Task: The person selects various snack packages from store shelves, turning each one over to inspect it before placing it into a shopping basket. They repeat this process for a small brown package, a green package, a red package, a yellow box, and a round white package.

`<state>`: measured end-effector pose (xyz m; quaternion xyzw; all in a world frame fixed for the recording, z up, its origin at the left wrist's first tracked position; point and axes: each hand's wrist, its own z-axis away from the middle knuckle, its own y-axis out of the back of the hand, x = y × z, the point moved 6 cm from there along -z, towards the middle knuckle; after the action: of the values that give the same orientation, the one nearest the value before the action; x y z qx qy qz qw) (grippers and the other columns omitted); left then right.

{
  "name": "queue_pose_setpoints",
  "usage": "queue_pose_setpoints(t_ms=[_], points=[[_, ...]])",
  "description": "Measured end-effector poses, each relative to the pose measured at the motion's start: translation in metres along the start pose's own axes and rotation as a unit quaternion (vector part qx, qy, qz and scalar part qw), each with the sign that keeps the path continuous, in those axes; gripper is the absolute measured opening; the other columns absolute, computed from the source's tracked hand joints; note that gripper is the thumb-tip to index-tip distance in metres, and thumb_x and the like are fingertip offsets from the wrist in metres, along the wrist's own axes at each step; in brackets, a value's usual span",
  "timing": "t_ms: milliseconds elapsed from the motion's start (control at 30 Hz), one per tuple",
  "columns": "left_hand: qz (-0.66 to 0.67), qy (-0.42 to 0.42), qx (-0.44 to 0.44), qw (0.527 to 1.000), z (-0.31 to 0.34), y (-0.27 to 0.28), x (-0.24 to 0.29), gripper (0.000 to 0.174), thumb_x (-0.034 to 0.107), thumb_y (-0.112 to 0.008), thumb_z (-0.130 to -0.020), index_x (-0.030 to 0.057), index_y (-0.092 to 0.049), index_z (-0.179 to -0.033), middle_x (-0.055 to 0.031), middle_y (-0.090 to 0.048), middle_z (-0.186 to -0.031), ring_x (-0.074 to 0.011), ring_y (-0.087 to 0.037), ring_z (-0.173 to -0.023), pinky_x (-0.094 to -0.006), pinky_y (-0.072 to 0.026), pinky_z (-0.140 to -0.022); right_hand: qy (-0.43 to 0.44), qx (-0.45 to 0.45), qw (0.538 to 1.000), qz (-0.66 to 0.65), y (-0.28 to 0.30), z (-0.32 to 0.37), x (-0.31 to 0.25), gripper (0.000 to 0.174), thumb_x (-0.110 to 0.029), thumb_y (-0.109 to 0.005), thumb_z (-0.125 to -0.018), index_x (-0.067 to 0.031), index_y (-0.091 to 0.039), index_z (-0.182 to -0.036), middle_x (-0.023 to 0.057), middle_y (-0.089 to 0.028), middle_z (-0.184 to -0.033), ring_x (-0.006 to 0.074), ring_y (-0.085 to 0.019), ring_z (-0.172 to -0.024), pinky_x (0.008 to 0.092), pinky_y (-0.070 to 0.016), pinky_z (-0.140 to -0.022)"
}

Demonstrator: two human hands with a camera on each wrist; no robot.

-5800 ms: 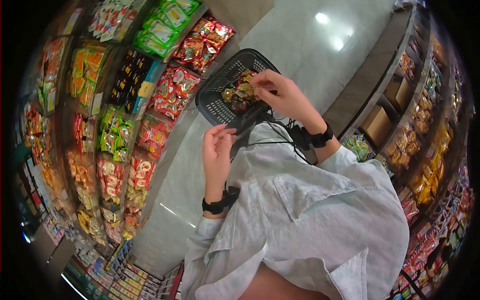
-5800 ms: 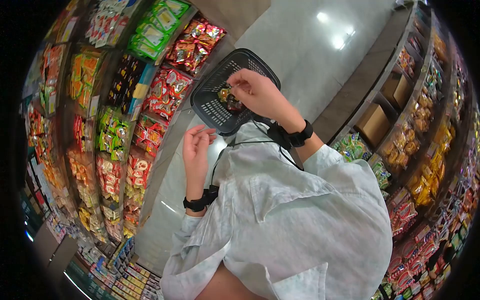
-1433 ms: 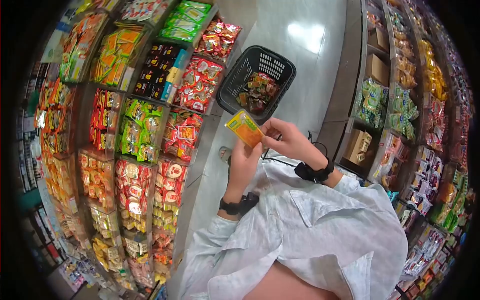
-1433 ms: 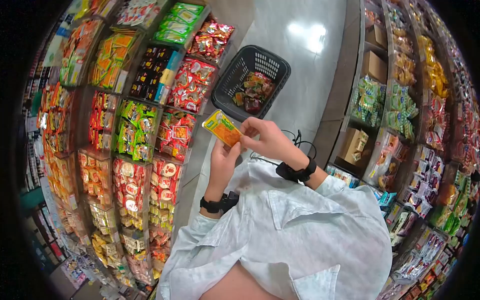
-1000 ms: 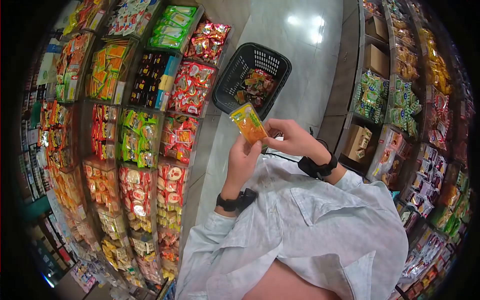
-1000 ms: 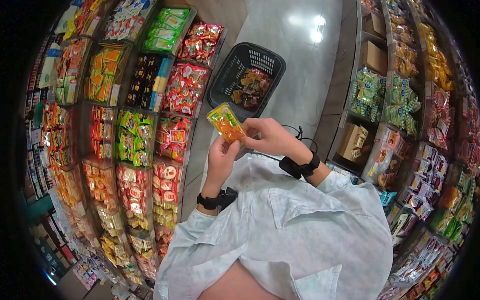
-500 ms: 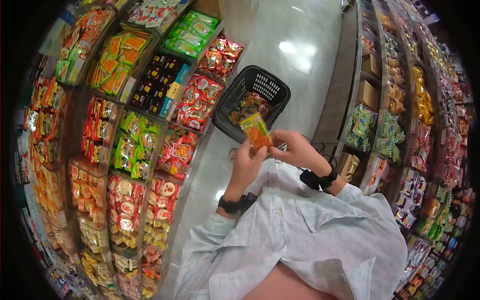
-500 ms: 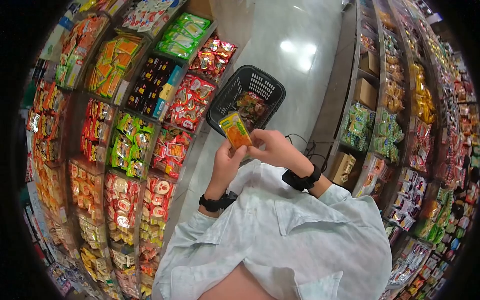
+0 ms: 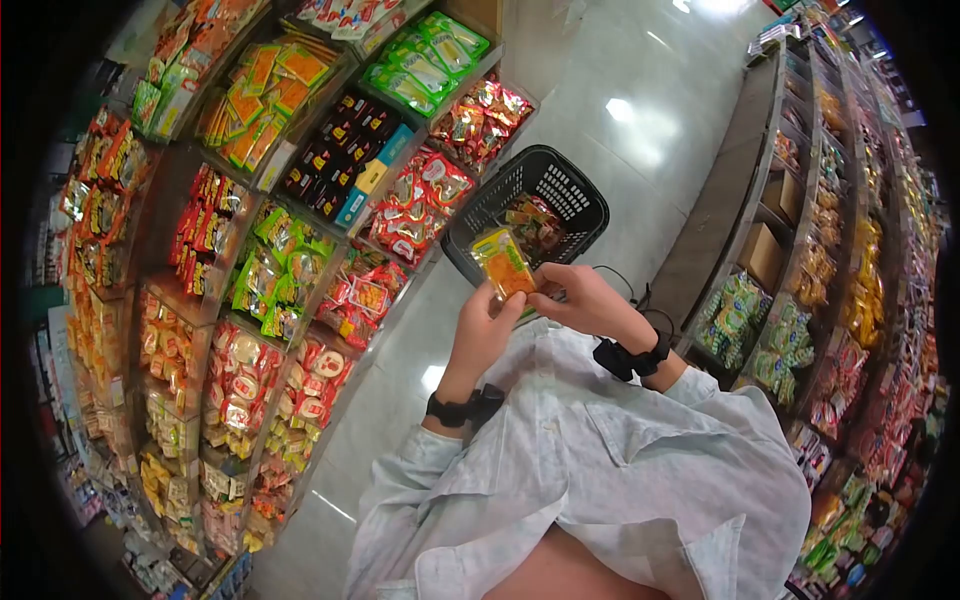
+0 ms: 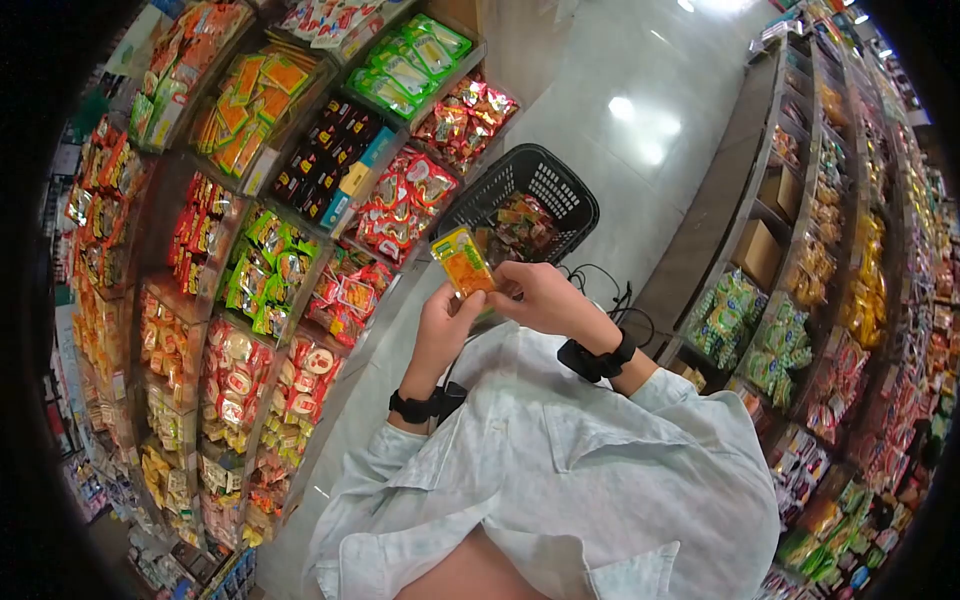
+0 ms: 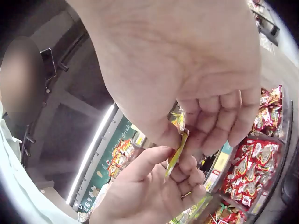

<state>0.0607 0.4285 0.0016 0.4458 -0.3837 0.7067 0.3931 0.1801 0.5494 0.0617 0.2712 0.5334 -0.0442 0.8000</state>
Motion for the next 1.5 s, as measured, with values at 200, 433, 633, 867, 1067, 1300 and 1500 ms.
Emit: queue_pose_setpoints(t_ms=[200, 433, 633, 867, 1067, 1300, 1500], points=[[-0.044, 0.001, 0.06, 0.997, -0.046, -0.044, 0.015, 0.028, 0.014, -0.063, -0.106, -0.0029, -0.064, -0.128, -0.0069, -0.074, -0.115, -0.0112, -0.069, -0.101, -0.0287, -0.0546, -0.088, 0.08, -0.036, 0.995, -0.043, 0.064, -0.028, 0.032, 0.02, -0.015, -0.073, -0.095, 0.0038, -0.065, -0.099, 0.0156, -0.073, -0.083, 0.0246, -0.072, -0.074, 0.0371, -0.0564, -0.071], [-0.047, 0.008, 0.096, 0.994, -0.092, -0.093, 0.02, 0.025, 0.013, -0.063, -0.106, -0.0024, -0.065, -0.126, -0.0065, -0.074, -0.115, -0.0105, -0.069, -0.1, -0.0289, -0.0549, -0.088, 0.099, -0.061, 0.993, -0.022, 0.129, -0.051, 0.058, 0.025, -0.018, -0.073, -0.092, 0.0046, -0.065, -0.097, 0.0191, -0.071, -0.081, 0.0313, -0.073, -0.073, 0.0393, -0.0563, -0.07], [-0.061, 0.022, 0.111, 0.992, -0.11, -0.121, 0.025, 0.02, 0.012, -0.063, -0.108, -0.0001, -0.067, -0.124, -0.002, -0.073, -0.111, -0.0056, -0.067, -0.097, -0.0234, -0.0523, -0.084, 0.105, -0.081, 0.991, -0.016, 0.16, -0.057, 0.073, 0.025, -0.018, -0.073, -0.092, 0.005, -0.065, -0.097, 0.0199, -0.072, -0.082, 0.0322, -0.074, -0.075, 0.0395, -0.0566, -0.071], [-0.026, 0.024, 0.132, 0.991, -0.126, -0.138, 0.027, 0.023, 0.017, -0.062, -0.109, 0.0002, -0.065, -0.124, -0.0052, -0.074, -0.111, -0.0112, -0.069, -0.1, -0.029, -0.055, -0.088, 0.073, -0.023, 0.991, -0.109, 0.175, -0.053, 0.093, 0.03, -0.026, -0.073, -0.096, 0.0037, -0.069, -0.097, 0.0161, -0.074, -0.082, 0.027, -0.074, -0.074, 0.0382, -0.0562, -0.07], [-0.042, 0.059, 0.113, 0.991, -0.127, -0.156, 0.038, 0.023, 0.021, -0.056, -0.112, 0.0016, -0.064, -0.121, -0.004, -0.072, -0.103, -0.0104, -0.068, -0.093, -0.0269, -0.0528, -0.087, -0.006, -0.005, 0.988, -0.154, 0.19, -0.043, 0.102, 0.036, -0.03, -0.07, -0.102, 0.0038, -0.07, -0.114, 0.0099, -0.074, -0.093, 0.0143, -0.069, -0.085, 0.0318, -0.0557, -0.08], [-0.019, 0.036, 0.111, 0.993, -0.115, -0.154, 0.033, 0.03, 0.019, -0.056, -0.111, 0.0013, -0.058, -0.136, -0.0039, -0.071, -0.099, -0.0108, -0.068, -0.092, -0.027, -0.0538, -0.087, -0.003, 0.006, 0.983, -0.181, 0.175, -0.037, 0.104, 0.035, -0.027, -0.071, -0.102, 0.0028, -0.068, -0.121, 0.01, -0.076, -0.099, 0.0146, -0.072, -0.089, 0.031, -0.0568, -0.082], [-0.001, 0.034, 0.126, 0.992, -0.084, -0.134, 0.012, 0.025, 0.017, -0.056, -0.111, 0.0014, -0.059, -0.13, -0.0049, -0.072, -0.105, -0.011, -0.069, -0.097, -0.028, -0.0549, -0.089, 0.031, -0.046, 0.984, -0.17, 0.135, -0.039, 0.092, 0.025, -0.019, -0.072, -0.1, 0.0028, -0.067, -0.111, 0.0091, -0.076, -0.093, 0.0161, -0.074, -0.086, 0.0322, -0.0589, -0.08]])
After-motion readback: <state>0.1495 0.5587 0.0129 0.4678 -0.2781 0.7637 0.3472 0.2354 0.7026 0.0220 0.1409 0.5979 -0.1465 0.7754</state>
